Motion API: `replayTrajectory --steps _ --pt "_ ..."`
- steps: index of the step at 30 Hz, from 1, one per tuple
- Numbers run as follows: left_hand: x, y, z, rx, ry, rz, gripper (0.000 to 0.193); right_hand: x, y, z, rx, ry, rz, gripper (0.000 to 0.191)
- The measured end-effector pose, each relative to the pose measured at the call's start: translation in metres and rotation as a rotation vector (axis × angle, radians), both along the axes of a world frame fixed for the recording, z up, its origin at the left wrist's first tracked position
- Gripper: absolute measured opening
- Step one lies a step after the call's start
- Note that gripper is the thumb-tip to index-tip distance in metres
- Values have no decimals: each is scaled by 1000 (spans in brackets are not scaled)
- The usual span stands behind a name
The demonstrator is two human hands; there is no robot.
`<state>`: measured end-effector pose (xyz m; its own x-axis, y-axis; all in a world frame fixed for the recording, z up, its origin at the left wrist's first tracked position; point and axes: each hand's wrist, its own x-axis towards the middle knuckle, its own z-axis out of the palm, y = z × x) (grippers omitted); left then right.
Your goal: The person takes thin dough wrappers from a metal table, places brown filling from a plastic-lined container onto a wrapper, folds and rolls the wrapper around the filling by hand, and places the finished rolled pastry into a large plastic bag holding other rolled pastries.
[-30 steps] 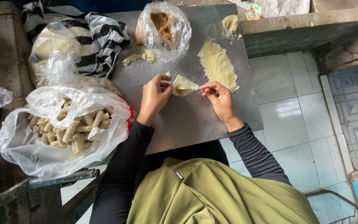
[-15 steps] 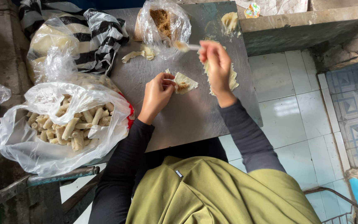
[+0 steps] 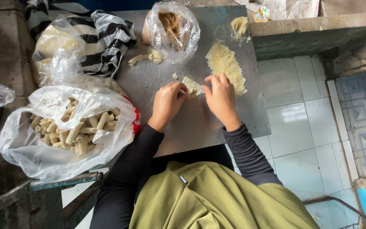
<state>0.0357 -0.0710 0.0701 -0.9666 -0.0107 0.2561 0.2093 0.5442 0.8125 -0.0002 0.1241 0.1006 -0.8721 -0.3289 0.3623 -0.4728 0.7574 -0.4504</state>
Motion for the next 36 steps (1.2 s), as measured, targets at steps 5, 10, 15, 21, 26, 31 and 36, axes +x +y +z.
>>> replayTrajectory --steps 5,10,15,21,26,31,36 --pt "0 -7 4 -113 86 -114 17 17 -1 -14 23 -81 -83 12" --pt "-2 -8 3 -245 156 -140 12 15 -9 -17 -165 -208 -6 10" --pt "0 -9 -3 -270 206 -154 2 23 -17 -13 -194 -86 175 27" --pt "-5 -9 -3 -274 177 -102 3 17 -16 -15 -169 -76 256 25" --pt "-7 -12 -1 -102 158 -115 16 -3 -17 -25 -39 -21 265 14" --pt "-22 1 -7 -165 57 62 7 -58 -22 -18 95 -331 367 9" --pt "-43 -1 -12 -137 86 30 6 -85 -32 -10 177 -408 445 10"
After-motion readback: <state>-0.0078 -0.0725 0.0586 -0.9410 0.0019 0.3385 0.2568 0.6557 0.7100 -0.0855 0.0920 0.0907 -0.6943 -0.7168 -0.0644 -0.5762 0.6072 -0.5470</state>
